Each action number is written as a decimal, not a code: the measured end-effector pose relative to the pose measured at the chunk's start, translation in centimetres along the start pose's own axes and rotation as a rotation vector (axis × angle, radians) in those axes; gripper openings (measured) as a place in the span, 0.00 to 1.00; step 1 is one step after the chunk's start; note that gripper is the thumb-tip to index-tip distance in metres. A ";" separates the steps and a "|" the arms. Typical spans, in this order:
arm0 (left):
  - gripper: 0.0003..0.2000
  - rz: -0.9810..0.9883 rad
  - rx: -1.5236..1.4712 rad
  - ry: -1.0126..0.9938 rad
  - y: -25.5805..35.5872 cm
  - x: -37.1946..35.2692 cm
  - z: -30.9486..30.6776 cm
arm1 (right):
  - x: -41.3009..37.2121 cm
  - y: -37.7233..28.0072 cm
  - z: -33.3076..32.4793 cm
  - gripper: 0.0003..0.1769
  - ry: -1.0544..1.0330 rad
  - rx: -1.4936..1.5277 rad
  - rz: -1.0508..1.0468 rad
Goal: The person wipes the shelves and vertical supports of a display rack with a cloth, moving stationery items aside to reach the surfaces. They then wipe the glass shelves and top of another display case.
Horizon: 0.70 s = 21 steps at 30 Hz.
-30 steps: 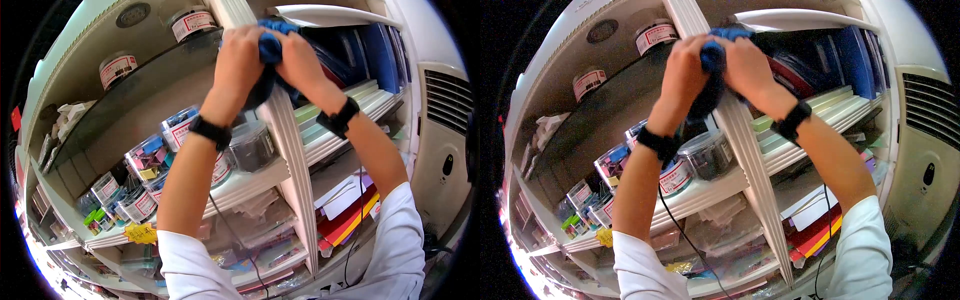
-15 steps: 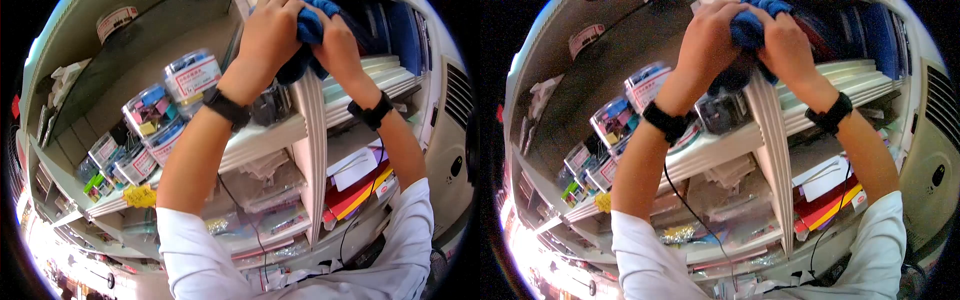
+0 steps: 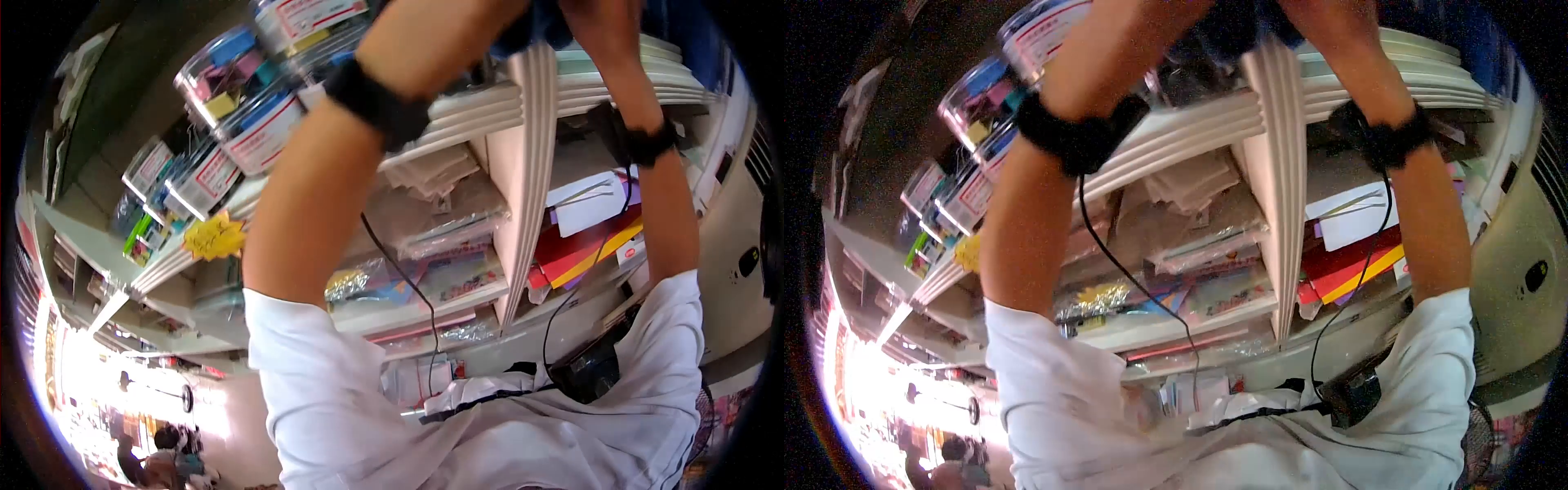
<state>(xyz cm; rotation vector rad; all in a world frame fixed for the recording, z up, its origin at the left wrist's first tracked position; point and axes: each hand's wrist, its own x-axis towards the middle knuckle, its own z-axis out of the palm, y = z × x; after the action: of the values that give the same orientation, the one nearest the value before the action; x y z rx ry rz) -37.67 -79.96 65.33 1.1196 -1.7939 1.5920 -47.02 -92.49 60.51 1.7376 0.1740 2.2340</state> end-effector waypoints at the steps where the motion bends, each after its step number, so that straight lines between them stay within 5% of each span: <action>1: 0.09 0.015 -0.024 0.010 1.8 -1.4 -2.0 | -0.9 -1.4 -0.6 0.19 0.033 0.065 0.004; 2: 0.08 0.034 -0.048 0.026 3.1 -2.6 -3.6 | -1.7 -2.6 -1.0 0.20 0.069 0.125 0.004; 3: 0.15 -0.072 0.072 -0.118 4.2 -4.5 -5.4 | -3.8 -5.2 0.8 0.21 0.273 0.346 0.286; 4: 0.22 -0.158 0.206 -0.275 5.2 -6.4 -7.1 | -4.8 -7.0 0.2 0.24 0.222 0.381 0.306; 6: 0.26 -0.147 0.068 -0.075 6.5 -9.1 -9.6 | -6.3 -10.2 -1.8 0.32 -0.014 0.356 0.232; 9: 0.25 -0.240 0.133 -0.214 6.1 -14.7 -11.1 | -8.8 -14.6 -1.4 0.40 -0.272 0.383 0.208; 12: 0.30 -0.400 0.157 -0.355 5.0 -19.4 -11.7 | -10.6 -17.1 1.8 0.31 -0.428 0.398 0.204; 18: 0.31 -0.561 0.169 -0.425 4.3 -20.6 -15.5 | -9.8 -20.3 4.2 0.24 -0.367 0.418 0.130; 21: 0.29 -0.509 0.195 -0.422 4.4 -19.9 -14.4 | -9.8 -19.6 3.8 0.24 -0.405 0.414 0.163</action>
<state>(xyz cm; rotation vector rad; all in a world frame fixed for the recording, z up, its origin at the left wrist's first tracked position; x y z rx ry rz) -32.73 -61.03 49.76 1.9388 -1.4279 1.3009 -38.00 -77.32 46.97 2.4631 0.4403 1.9925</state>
